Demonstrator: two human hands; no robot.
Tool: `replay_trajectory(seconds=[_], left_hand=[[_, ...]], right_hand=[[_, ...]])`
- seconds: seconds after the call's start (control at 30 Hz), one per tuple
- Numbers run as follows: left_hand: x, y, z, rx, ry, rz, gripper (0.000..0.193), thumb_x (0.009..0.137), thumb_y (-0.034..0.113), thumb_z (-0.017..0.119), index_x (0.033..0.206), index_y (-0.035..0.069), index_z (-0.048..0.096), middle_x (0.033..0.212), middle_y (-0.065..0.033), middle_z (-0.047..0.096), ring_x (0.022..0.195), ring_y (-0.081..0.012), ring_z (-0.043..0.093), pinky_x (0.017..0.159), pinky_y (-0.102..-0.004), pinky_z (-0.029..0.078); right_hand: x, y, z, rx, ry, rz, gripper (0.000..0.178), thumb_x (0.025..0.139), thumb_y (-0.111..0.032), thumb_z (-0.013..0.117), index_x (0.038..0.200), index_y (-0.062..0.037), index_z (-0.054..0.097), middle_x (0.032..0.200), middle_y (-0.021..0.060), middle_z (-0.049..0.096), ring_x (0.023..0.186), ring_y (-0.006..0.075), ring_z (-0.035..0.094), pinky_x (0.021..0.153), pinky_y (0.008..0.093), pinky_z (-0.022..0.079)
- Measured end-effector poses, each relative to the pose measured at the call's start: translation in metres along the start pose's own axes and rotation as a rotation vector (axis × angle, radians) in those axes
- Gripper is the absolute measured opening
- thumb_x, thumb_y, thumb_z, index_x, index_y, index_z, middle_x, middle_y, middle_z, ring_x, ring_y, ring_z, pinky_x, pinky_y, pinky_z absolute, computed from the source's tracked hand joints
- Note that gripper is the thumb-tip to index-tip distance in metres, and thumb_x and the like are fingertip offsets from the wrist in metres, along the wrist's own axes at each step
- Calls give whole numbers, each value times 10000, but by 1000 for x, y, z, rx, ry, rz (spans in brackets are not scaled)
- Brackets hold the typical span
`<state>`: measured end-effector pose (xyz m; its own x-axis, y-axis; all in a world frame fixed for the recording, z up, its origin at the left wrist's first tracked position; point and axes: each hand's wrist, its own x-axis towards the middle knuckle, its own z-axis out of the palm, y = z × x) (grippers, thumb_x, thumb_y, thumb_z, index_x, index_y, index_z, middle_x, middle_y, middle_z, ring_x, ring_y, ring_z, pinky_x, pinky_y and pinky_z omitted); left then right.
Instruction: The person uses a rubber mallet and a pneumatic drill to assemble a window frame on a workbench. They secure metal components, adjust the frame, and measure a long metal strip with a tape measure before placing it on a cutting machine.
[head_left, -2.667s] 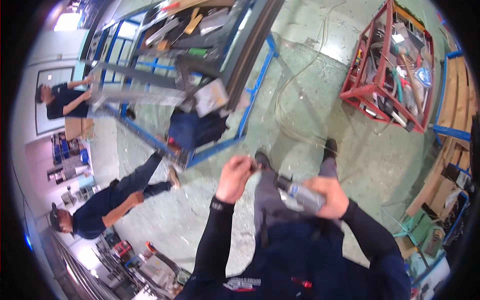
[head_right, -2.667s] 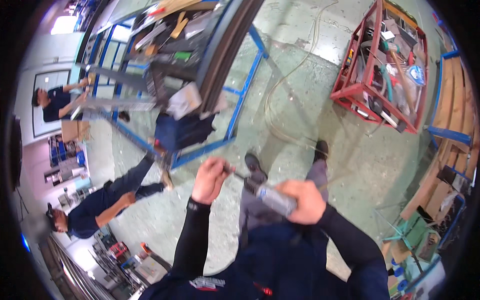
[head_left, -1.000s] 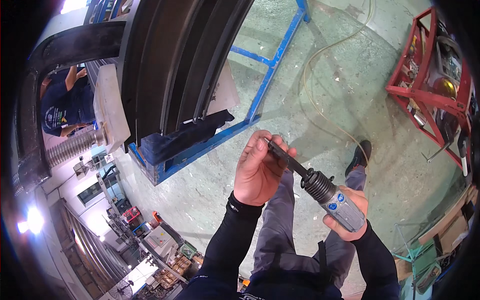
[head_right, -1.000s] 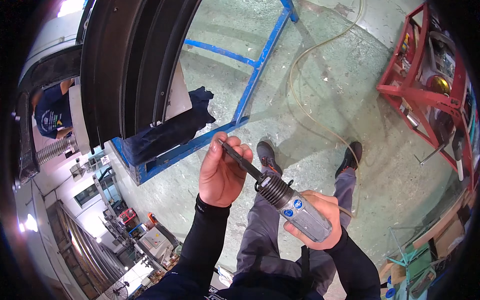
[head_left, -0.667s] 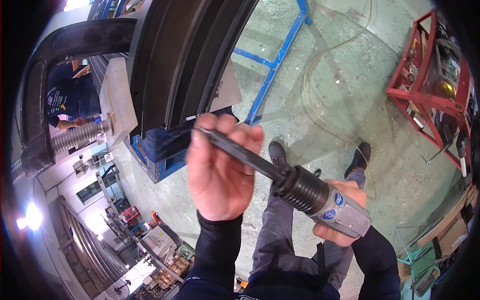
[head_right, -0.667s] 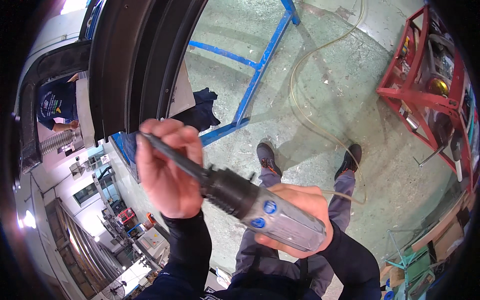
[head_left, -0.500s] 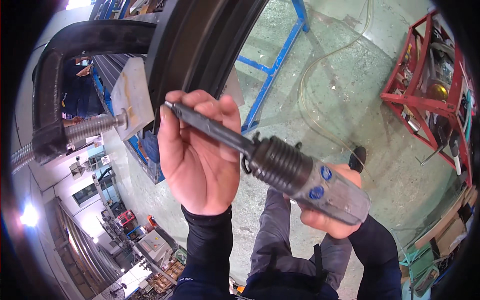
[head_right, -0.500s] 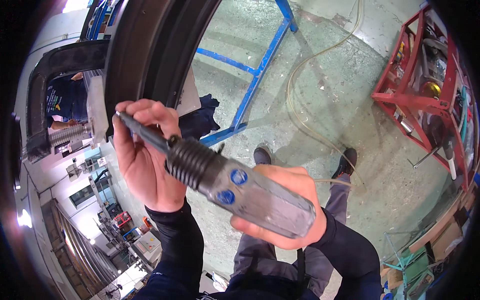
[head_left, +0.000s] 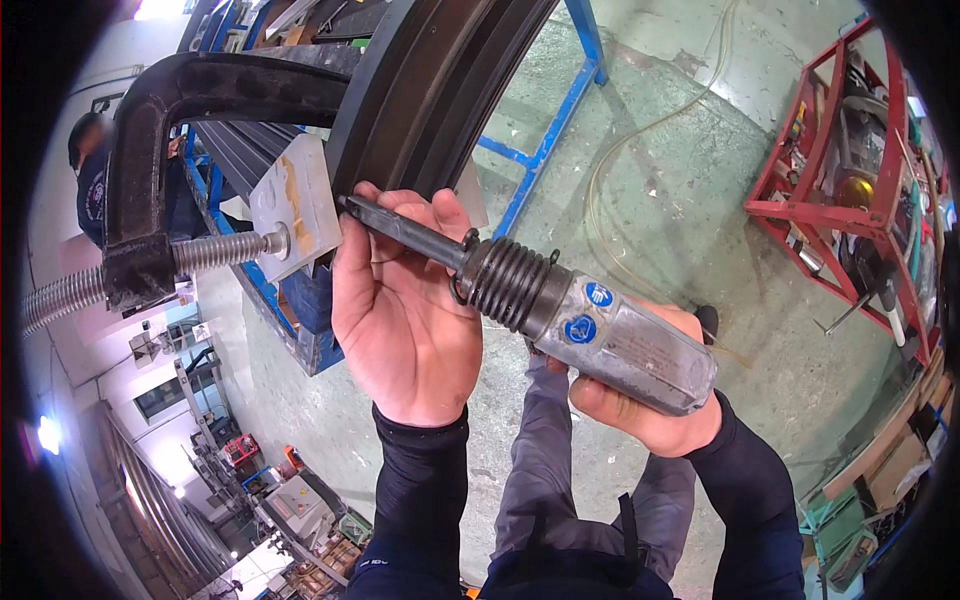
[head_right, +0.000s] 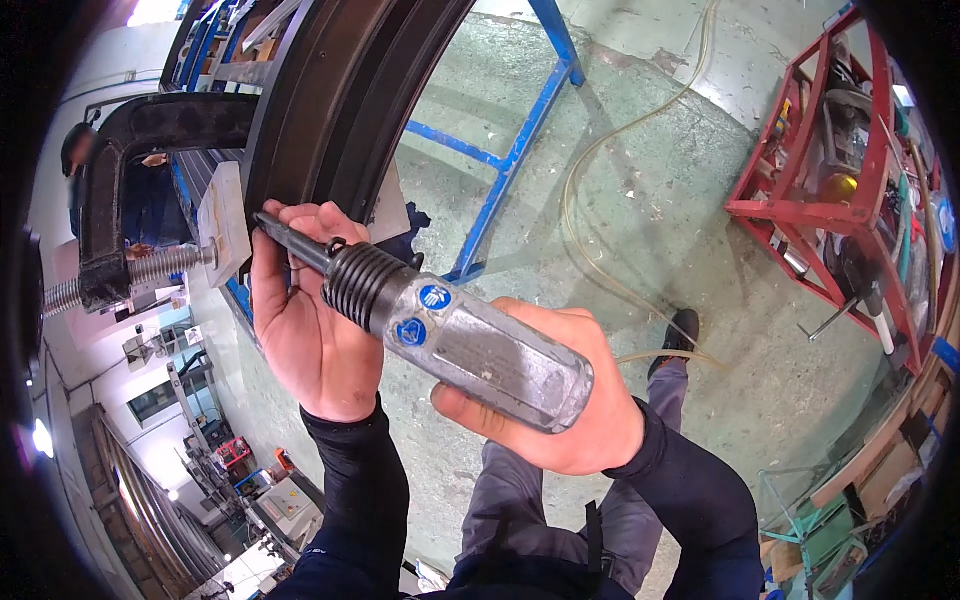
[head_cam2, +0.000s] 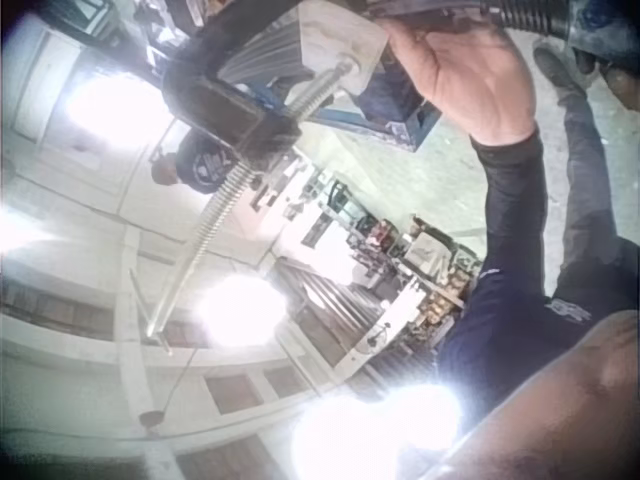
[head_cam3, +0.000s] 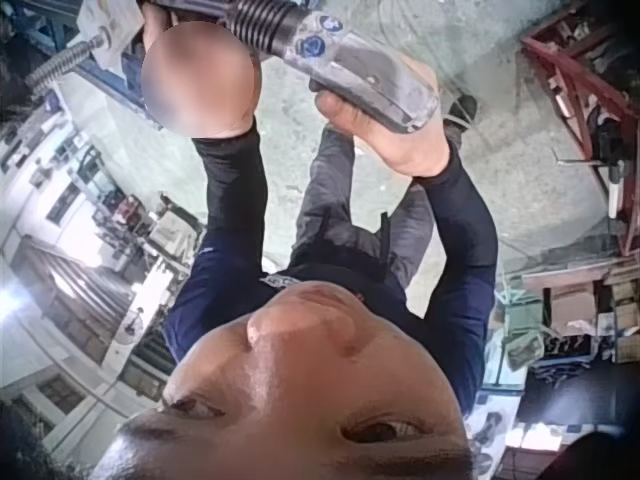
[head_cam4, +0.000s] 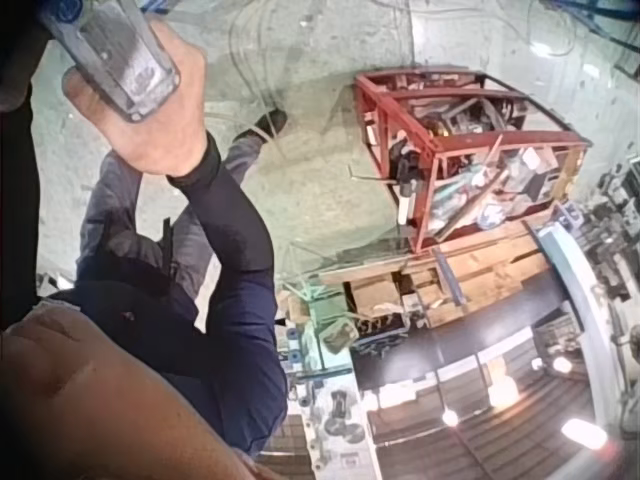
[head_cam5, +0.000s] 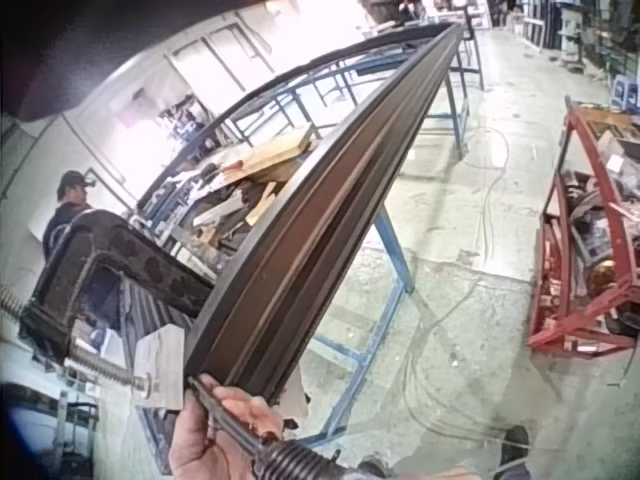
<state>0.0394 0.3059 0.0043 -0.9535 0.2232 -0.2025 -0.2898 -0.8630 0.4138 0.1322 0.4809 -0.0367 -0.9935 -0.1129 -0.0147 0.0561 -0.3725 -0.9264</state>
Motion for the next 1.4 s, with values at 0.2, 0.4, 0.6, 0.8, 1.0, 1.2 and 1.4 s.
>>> replay_trajectory(seconds=[0.2,0.4,0.6,0.8,1.0,1.2,1.4], left_hand=[[-5,1,4,148,111,33,260,1036,241,467,1160,47,589,1056,-83,618,1009,-198,626,1123,-408,386],[-62,20,-7,321,275,-53,450,1056,385,389,690,125,365,623,3,342,598,-132,341,576,-307,301],[-8,153,3,1140,182,583,401,1049,315,442,732,75,491,641,-1,438,585,-118,424,561,-276,361],[118,177,7,2097,-226,698,220,981,206,579,1011,-3,644,866,-54,656,763,-109,577,687,-306,463],[125,180,14,1999,-405,94,238,990,121,503,1171,-6,589,1024,-125,631,919,-184,595,834,-329,475],[129,178,32,2525,-1296,595,467,715,-140,643,1170,-52,592,1009,-181,606,912,-295,608,786,-326,494],[131,188,24,2503,-1337,629,447,747,-129,643,1186,-71,583,1040,-161,608,900,-276,614,787,-328,498]], right_hand=[[0,-16,2,89,-11,123,257,835,-118,753,1027,15,647,824,39,644,754,84,575,686,253,465],[9,-56,-9,94,-99,304,238,875,-143,729,1030,8,630,861,27,623,776,104,568,713,266,466],[7,-70,2,201,-126,338,231,911,-191,707,1000,1,615,831,31,615,678,88,565,620,257,469],[4,-72,2,270,-72,417,227,928,-201,686,991,7,622,727,9,597,616,61,533,556,243,447],[9,-76,-3,260,-65,441,185,903,-167,711,980,-9,655,744,8,633,697,69,546,631,266,453],[9,-64,-4,199,-61,257,197,893,-137,714,1026,-2,657,751,20,649,686,60,542,617,260,451],[10,-55,-4,192,-79,130,202,900,-126,694,1047,4,644,746,46,648,663,82,551,604,282,458]])
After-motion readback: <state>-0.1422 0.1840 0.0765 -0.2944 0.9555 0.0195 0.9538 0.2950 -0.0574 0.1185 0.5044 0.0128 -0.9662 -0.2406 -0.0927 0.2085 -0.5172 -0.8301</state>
